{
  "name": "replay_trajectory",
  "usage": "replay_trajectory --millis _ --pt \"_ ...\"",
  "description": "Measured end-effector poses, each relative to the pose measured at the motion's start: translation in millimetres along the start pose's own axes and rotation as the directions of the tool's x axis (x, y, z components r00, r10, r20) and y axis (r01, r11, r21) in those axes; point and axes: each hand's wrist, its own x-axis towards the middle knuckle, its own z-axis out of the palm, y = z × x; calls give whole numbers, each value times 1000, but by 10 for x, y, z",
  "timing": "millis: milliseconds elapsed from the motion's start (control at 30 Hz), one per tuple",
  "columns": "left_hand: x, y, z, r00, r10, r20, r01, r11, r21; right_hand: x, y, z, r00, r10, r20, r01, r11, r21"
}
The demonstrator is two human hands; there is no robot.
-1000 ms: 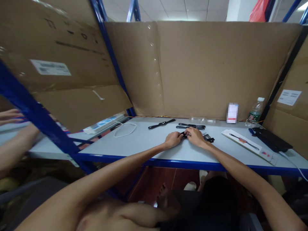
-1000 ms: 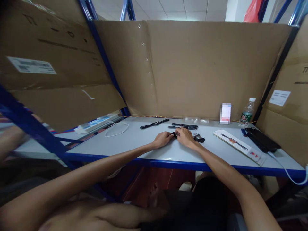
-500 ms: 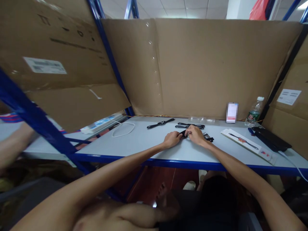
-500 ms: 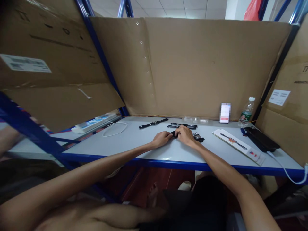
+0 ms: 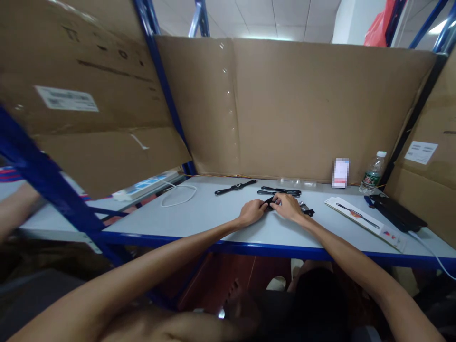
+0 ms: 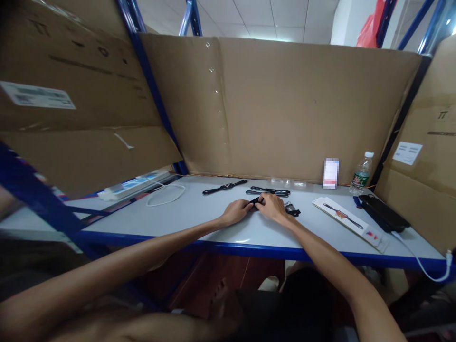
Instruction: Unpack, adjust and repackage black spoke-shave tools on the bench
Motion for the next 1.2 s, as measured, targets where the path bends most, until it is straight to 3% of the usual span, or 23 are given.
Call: replay_trajectory --millis 267,433,600,767,900,1067,1200 --pt "15 -4 3 1000 -14 8 14 999 -35 19 -16 -28 995 -93 24 94 993 -68" --pt "34 -13 18 1000 -12 -8 12 1000 -18 23 6 -12 997 -72 28 73 997 -32" --pt "58 -18 17 1000 -13 13 14 1000 -15 24 33 39 990 -138 -4 138 990 14" --pt "72 -34 8 999 -15 29 17 999 -42 53 32 -10 996 -20 -82 28 995 98" --pt "53 -32 8 999 -21 25 22 999 -42 30 18 1 999 34 -9 -33 998 53" --pt "48 -36 23 1000 -11 6 11 999 -36 -5 18 64 993 -117 -5 117 993 9" --pt "57 -46 24 1000 -17 16 17 1000 -26 -7 0 48 995 -99 -7 99 995 31"
